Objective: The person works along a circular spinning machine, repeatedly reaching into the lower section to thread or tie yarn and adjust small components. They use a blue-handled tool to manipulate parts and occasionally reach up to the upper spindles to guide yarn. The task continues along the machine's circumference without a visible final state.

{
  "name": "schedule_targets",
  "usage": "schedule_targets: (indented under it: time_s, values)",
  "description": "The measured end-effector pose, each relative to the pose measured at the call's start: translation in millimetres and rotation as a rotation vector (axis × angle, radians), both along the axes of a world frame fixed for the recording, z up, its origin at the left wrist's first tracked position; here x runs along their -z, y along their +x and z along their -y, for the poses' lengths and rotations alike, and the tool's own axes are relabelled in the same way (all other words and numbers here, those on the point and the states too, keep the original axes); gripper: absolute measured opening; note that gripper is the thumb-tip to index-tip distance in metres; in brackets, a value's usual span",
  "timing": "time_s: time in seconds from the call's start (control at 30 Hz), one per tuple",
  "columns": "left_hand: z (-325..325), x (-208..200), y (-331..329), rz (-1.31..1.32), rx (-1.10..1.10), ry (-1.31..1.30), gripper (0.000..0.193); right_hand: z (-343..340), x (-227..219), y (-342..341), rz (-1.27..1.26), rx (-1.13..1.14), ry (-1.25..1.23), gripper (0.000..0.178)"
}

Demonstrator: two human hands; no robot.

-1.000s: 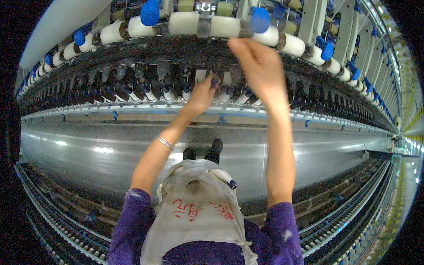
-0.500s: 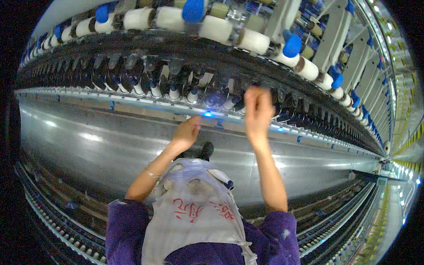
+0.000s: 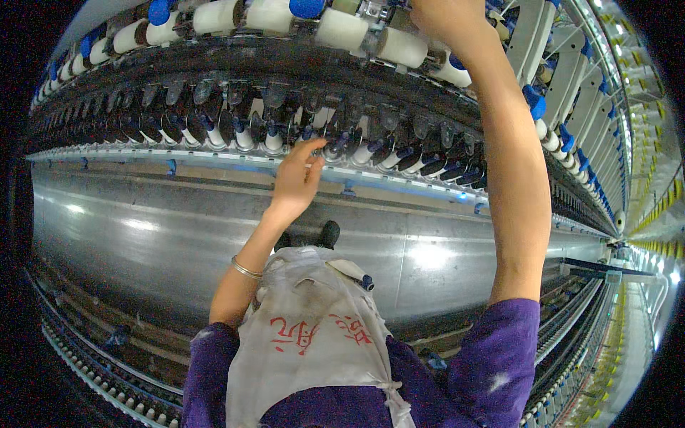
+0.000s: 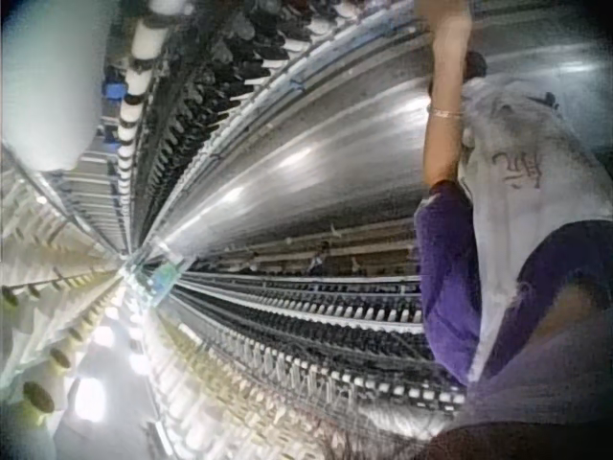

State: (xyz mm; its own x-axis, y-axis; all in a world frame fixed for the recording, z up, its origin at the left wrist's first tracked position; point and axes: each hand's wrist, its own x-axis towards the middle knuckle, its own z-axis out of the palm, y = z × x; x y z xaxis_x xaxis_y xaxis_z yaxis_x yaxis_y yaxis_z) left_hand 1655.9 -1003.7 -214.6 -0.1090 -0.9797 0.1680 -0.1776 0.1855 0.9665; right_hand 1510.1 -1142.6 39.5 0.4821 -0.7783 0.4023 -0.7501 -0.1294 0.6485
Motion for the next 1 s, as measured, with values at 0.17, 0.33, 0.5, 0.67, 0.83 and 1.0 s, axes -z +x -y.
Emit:
schedule_targets:
  time_s: [0.17, 0.33, 0.5, 0.67, 0.83, 1.0]
  values:
    - [28, -7, -27, -0.041, 0.044, -0.131, 0.045, -1, 8, -2, -0.034, 0.113, 0.285, 0.016]
    - [51, -5, -41, -0.019, 0.19, 0.024, 0.048, -33, 4, 7, -0.017, -0.092, 0.075, 0.012]
    - [58, 8, -37, -0.031, 0.229, -0.004, 0.039, -178, 77, -1, 0.389, -0.289, 0.495, 0.016]
    - [65, 11, -35, -0.087, 0.262, 0.065, 0.039, -279, 202, 39, 0.537, -0.353, 1.427, 0.018]
    - [65, 9, -35, -0.075, 0.276, 0.08, 0.037, -276, 262, 60, 0.514, -0.372, 1.478, 0.018]
    - [66, 8, -32, 0.014, 0.256, -0.004, 0.039, -274, 235, 45, 0.779, -0.574, 1.386, 0.013]
